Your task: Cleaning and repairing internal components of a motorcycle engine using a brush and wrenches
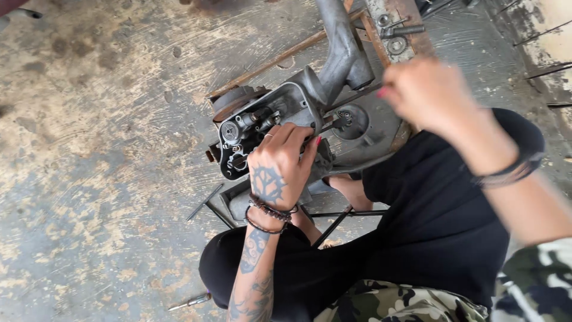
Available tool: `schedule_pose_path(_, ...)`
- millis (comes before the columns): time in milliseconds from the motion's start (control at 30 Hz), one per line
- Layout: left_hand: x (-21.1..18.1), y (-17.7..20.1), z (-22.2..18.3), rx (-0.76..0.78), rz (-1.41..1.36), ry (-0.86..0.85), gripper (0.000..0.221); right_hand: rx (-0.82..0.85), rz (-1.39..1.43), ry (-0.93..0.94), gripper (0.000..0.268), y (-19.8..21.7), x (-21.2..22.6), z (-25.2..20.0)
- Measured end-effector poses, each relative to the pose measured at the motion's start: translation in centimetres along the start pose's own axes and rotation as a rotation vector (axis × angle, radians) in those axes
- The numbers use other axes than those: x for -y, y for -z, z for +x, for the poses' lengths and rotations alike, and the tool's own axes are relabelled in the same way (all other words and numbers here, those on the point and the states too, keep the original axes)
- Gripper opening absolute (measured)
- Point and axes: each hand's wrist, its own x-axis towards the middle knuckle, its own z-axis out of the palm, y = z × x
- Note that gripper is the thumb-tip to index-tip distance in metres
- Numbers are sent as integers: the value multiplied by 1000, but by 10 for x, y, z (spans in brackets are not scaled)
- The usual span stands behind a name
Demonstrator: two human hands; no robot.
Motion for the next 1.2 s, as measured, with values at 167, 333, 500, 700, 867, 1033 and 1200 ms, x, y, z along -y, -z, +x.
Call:
schedule_pose_path(167, 0, 4, 4, -7, -14, -39, 9, 223, -622, -188, 58, 0, -96, 47)
schedule_pose_path(333, -1, 1, 4, 12, 65, -40, 15, 250, -426, -162, 69, -46, -124, 72)
schedule_pose_path(500, 0, -1, 3, 9, 30, -15, 15, 268, -340, -159, 50, -39, -129, 67)
schedule_pose_path(700, 2, -2, 2, 10, -36, 105, 18, -64, 133, 104, 32, 45, -35, -1)
schedule_pose_path(867, 1, 0, 6, 47, -37, 163, 20, -112, 961, 465, 6, -10, 16, -36)
schedule_pose_path(1033, 1, 2, 5, 155, 13, 109, 22, -179, 1627, 66, 43, -75, 54, -35)
schedule_pose_path(1200, 4, -3, 3, 137, 20, 93, 21, -482, 1523, 21, 44, -83, 94, -43)
